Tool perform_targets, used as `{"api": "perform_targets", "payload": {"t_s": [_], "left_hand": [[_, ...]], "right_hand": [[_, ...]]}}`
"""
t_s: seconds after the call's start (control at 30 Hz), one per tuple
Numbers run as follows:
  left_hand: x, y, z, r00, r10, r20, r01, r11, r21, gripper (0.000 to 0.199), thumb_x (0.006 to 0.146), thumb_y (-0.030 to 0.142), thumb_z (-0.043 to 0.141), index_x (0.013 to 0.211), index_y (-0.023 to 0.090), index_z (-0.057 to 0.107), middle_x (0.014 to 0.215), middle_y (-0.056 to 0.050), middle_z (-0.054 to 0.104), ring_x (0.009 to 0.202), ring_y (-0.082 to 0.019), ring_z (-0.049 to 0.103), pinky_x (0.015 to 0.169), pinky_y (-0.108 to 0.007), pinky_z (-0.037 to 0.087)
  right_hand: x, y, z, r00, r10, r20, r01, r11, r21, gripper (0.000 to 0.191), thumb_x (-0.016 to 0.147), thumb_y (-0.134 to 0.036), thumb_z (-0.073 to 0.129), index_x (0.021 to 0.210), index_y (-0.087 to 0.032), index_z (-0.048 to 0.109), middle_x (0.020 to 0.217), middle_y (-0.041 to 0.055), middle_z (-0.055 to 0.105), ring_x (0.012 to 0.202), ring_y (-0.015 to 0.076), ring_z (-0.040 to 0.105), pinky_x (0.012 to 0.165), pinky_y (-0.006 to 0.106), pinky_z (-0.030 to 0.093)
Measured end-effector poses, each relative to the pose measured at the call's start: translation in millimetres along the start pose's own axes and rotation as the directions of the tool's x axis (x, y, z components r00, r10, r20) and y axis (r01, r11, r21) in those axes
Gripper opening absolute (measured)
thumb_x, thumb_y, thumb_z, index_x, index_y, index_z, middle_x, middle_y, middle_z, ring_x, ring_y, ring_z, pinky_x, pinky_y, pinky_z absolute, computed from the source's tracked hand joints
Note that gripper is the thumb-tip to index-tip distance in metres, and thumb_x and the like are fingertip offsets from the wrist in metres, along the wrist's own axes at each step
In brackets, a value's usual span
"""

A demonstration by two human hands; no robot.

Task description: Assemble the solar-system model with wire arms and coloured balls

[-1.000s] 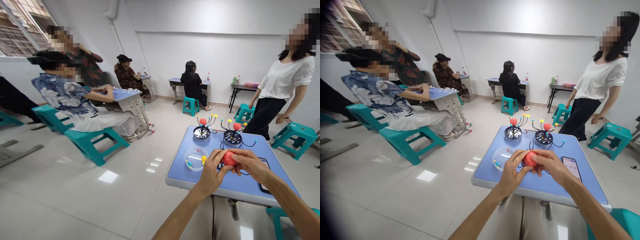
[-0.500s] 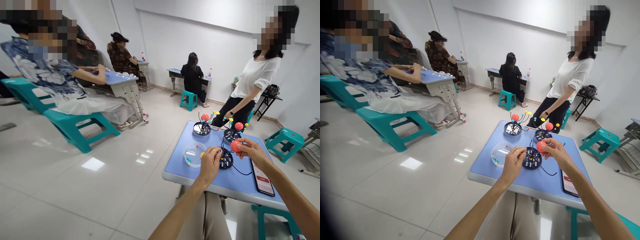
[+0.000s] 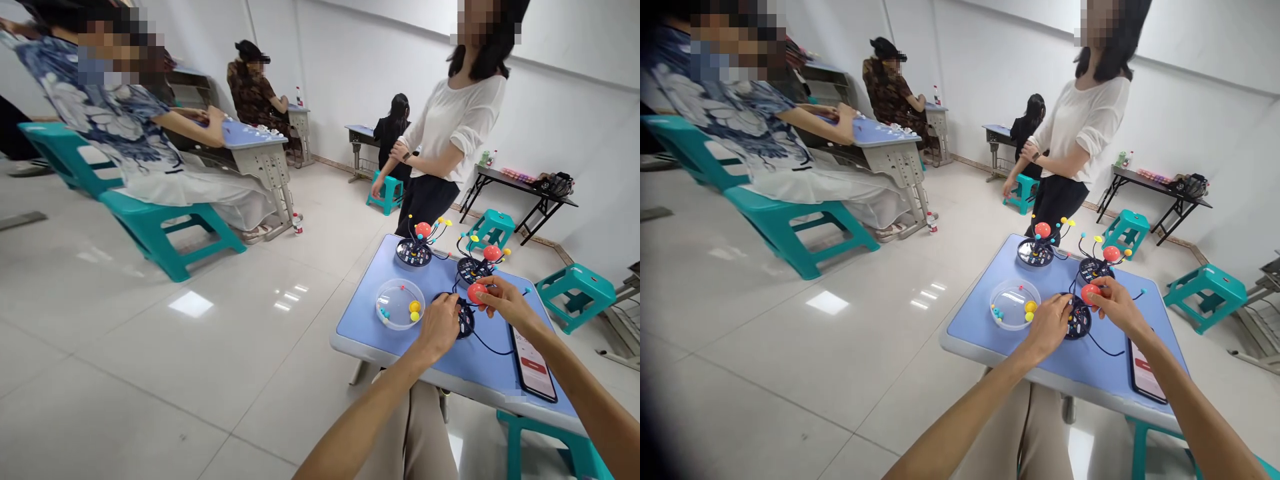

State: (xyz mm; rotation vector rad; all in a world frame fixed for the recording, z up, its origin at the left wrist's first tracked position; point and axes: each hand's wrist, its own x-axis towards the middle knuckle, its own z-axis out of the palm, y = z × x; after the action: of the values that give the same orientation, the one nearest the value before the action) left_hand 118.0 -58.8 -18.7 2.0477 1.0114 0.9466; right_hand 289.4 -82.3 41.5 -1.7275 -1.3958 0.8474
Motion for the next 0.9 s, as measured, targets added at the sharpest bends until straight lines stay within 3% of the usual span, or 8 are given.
{"api": "perform_targets", "payload": {"t_s": [0.2, 0.37, 0.47, 0.6, 0.9], "left_hand": [[3.3, 2.7, -0.6, 0.997, -0.041, 0.069, 0.035, 0.995, 0.091, 0.027, 0.09, 0.017, 0.048, 0.111, 0.016, 0.064, 0.107, -0.013, 0.067, 0.098, -0.025, 0.064, 0.084, -0.034, 0.049], [9.1, 0.5, -13.7, 0.997, -0.022, 0.081, 0.024, 0.999, -0.022, 0.025, 0.087, 0.015, 0.048, 0.098, 0.014, 0.07, 0.098, -0.012, 0.07, 0.094, -0.025, 0.064, 0.085, -0.035, 0.046], [16.3, -6.3, -22.2, 0.995, -0.034, 0.095, 0.04, 0.997, -0.065, 0.026, 0.085, 0.015, 0.047, 0.087, 0.016, 0.073, 0.082, -0.007, 0.071, 0.08, -0.021, 0.064, 0.076, -0.03, 0.047], [25.1, -15.3, -28.1, 0.992, -0.059, 0.113, 0.072, 0.991, -0.111, 0.031, 0.084, 0.013, 0.044, 0.087, 0.015, 0.075, 0.073, -0.003, 0.071, 0.07, -0.017, 0.063, 0.069, -0.026, 0.046], [36.7, -20.0, -14.5, 0.965, -0.05, 0.259, 0.088, 0.987, -0.137, 0.03, 0.085, 0.017, 0.051, 0.102, 0.02, 0.075, 0.097, -0.004, 0.076, 0.091, -0.019, 0.066, 0.083, -0.025, 0.048]], "right_hand": [[5.5, 3.2, -1.1, 1.0, 0.02, 0.024, -0.017, 0.996, -0.088, 0.036, 0.075, -0.041, 0.069, 0.101, -0.018, 0.057, 0.064, -0.0002, 0.065, 0.054, 0.0152, 0.059, 0.052, 0.029, 0.048], [6.2, 0.8, 0.2, 0.999, 0.035, 0.031, -0.031, 0.994, -0.108, 0.034, 0.077, -0.039, 0.067, 0.101, -0.018, 0.055, 0.061, -0.0016, 0.064, 0.05, 0.0139, 0.058, 0.053, 0.029, 0.047], [5.1, -6.4, 0.4, 0.998, 0.055, 0.019, -0.053, 0.994, -0.092, 0.037, 0.075, -0.041, 0.068, 0.101, -0.017, 0.056, 0.062, 0.0002, 0.065, 0.052, 0.015, 0.059, 0.052, 0.03, 0.047], [3.9, -12.2, -3.3, 0.995, 0.097, -0.012, -0.097, 0.995, -0.04, 0.042, 0.072, -0.047, 0.071, 0.099, -0.017, 0.058, 0.06, 0.0033, 0.065, 0.05, 0.0163, 0.058, 0.047, 0.029, 0.045], [0.7, -10.6, -4.8, 0.994, 0.107, -0.032, -0.111, 0.979, -0.171, 0.041, 0.075, -0.048, 0.069, 0.101, -0.017, 0.06, 0.053, -0.0006, 0.059, 0.044, 0.0125, 0.049, 0.041, 0.025, 0.036]]}}
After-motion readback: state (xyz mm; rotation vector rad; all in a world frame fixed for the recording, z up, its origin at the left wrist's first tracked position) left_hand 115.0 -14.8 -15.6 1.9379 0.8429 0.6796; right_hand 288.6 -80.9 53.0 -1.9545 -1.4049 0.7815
